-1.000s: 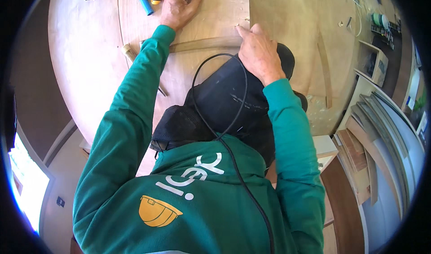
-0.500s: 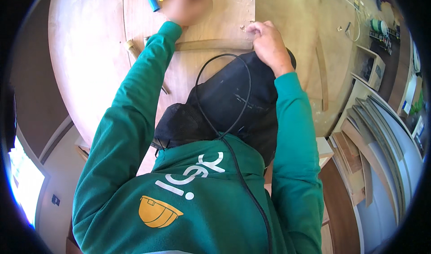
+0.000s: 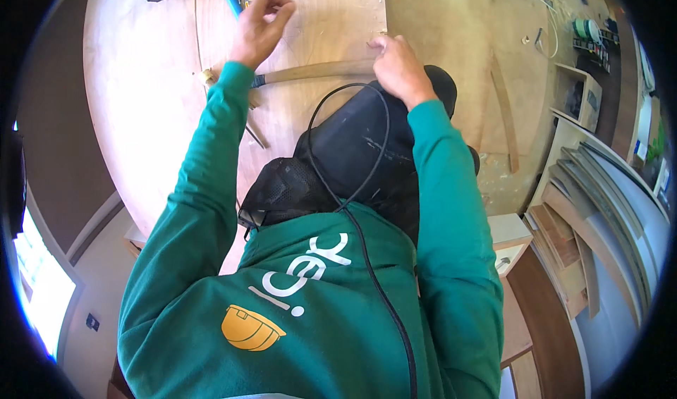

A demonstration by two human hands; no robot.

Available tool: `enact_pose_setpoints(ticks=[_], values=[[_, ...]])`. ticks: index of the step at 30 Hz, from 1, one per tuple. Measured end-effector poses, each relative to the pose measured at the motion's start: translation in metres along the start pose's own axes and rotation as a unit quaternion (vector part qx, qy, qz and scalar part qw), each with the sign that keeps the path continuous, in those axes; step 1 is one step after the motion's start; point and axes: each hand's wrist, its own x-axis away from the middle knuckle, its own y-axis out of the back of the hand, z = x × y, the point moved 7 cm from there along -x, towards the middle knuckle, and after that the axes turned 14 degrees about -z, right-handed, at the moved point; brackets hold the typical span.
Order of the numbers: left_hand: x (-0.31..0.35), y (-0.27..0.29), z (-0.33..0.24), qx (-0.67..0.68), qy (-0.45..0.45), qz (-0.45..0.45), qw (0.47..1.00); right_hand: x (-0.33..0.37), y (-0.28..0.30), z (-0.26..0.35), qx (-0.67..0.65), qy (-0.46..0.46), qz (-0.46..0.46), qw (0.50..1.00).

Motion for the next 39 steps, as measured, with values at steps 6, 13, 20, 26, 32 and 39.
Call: enact_pose_setpoints(ticks=[6,13,20,26,32,39], values=[[0.062,0.111,-0.015,-0.122,0.045,-0.154,0.979,-0.015,-0.022,-0.014,-0.1,-0.152,0.223,0.958],[0.12,0.163,0.009,-0.175,0.089,-0.189,0.962,0.01,0.01,0.018,-0.043,0.039,-0.017,0.998],[0.127,0.159,0.011,-0.284,0.069,-0.184,0.938,-0.001,0.009,0.016,-0.024,0.027,-0.028,0.999],[0.125,0.163,0.019,-0.313,0.075,-0.174,0.931,-0.017,-0.011,-0.015,-0.208,-0.145,0.16,0.954],[0.133,0.177,0.025,-0.351,0.105,-0.178,0.913,0.003,0.006,0.003,-0.105,-0.016,-0.035,0.994],[0.123,0.171,0.032,-0.341,0.127,-0.167,0.916,-0.019,-0.009,-0.015,-0.158,-0.049,0.038,0.985]])
